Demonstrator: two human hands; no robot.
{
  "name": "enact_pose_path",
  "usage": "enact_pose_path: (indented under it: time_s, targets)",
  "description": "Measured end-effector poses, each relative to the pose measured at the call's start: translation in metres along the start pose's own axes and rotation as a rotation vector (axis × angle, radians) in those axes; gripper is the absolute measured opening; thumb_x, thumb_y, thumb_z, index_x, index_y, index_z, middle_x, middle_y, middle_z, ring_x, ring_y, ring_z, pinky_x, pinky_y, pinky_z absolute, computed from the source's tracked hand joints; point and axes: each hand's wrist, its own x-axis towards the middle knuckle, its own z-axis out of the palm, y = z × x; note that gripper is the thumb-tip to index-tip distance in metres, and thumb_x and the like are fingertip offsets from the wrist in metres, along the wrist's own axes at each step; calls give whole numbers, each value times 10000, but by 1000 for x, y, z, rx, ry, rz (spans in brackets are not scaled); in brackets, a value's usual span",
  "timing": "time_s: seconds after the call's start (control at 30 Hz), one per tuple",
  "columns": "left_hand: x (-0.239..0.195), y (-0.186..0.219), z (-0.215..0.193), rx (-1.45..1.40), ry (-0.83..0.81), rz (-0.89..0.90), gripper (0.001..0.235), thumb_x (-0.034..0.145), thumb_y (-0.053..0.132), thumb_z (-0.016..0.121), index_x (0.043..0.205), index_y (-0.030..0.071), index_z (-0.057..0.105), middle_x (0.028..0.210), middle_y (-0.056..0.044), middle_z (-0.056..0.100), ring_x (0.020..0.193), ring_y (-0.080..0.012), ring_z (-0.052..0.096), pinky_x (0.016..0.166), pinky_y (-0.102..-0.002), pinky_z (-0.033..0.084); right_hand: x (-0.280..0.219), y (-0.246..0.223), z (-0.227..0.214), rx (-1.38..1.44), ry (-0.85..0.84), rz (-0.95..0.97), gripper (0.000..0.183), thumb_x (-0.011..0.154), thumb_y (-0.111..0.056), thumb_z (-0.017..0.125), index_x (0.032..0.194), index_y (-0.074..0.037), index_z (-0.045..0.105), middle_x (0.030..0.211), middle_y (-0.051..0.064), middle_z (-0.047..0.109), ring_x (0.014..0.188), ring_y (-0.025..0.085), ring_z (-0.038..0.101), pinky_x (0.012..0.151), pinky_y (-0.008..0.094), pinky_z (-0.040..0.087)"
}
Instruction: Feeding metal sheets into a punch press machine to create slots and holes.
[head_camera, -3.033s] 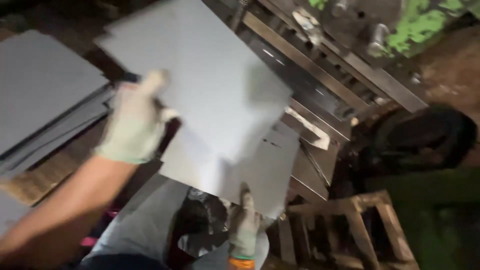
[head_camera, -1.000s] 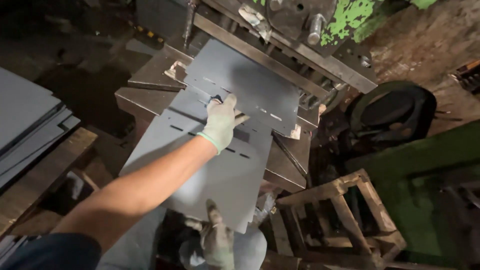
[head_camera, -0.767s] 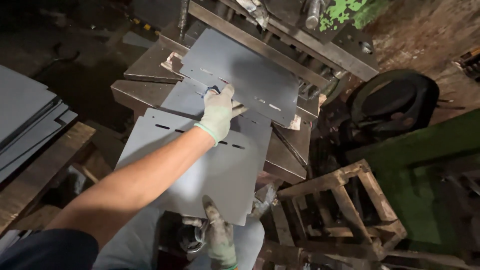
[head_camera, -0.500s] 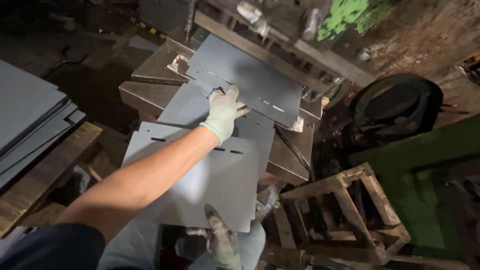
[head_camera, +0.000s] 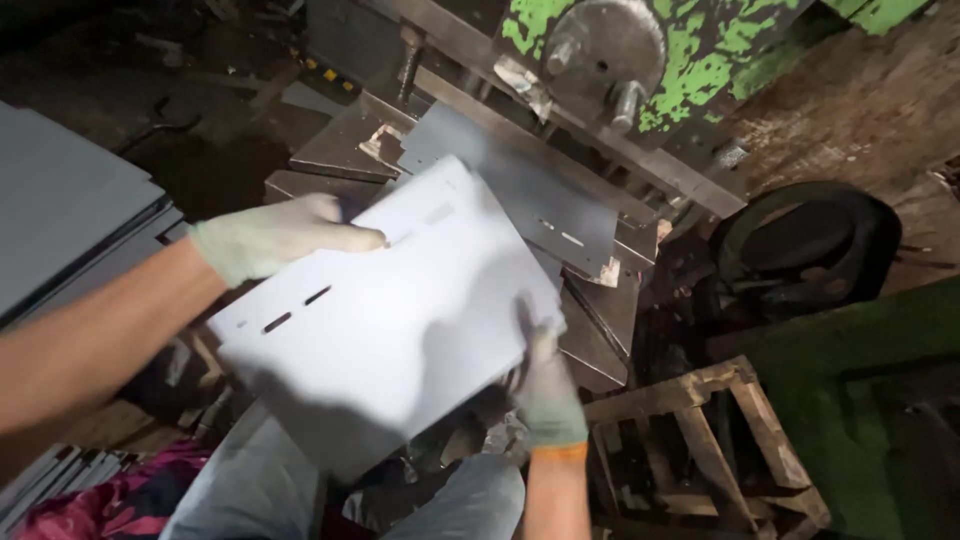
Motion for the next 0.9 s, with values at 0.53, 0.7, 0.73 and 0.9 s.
enact_pose_path:
  time_s: [0.53, 0.7, 0.73, 0.9]
  targets:
    - [155, 0, 100, -1100, 526, 293, 391, 913, 162, 668, 1213, 31, 453, 994, -97, 530, 805, -221, 559, 717, -407, 588, 3, 124, 25, 388, 246, -74, 545, 1048, -332, 535, 1390, 93, 548, 1086, 284, 733, 914, 316, 709, 703, 360, 494]
    - [179, 38, 142, -1163, 525, 223, 423, 937, 221, 590, 1254, 27, 388, 1234, -171, 539, 1086, -336, 599, 835, -477, 632, 4, 137, 27, 543, 209, 27, 475, 1009, -265, 572, 1284, 122, 569, 1042, 317, 747, 840, 312, 732, 750, 329, 593]
    - [178, 36, 143, -1141, 507, 243, 430, 944, 219, 591, 1250, 0, 383, 1240, -186, 530, 1103, -359, 606, 842, -492, 632, -1, 134, 30, 602, 210, -16, 413, 1003, -183, 562, 1242, 155, 549, 1070, 297, 732, 894, 313, 745, 807, 359, 625]
    - [180, 32, 146, -1099, 518, 245, 438, 948, 208, 598, 1241, -30, 376, 1243, -213, 503, 1110, -383, 619, 808, -506, 647, -3, 132, 36, 529, 265, -26, 339, 1015, -116, 533, 1246, 127, 577, 1098, 265, 746, 874, 288, 749, 790, 361, 628]
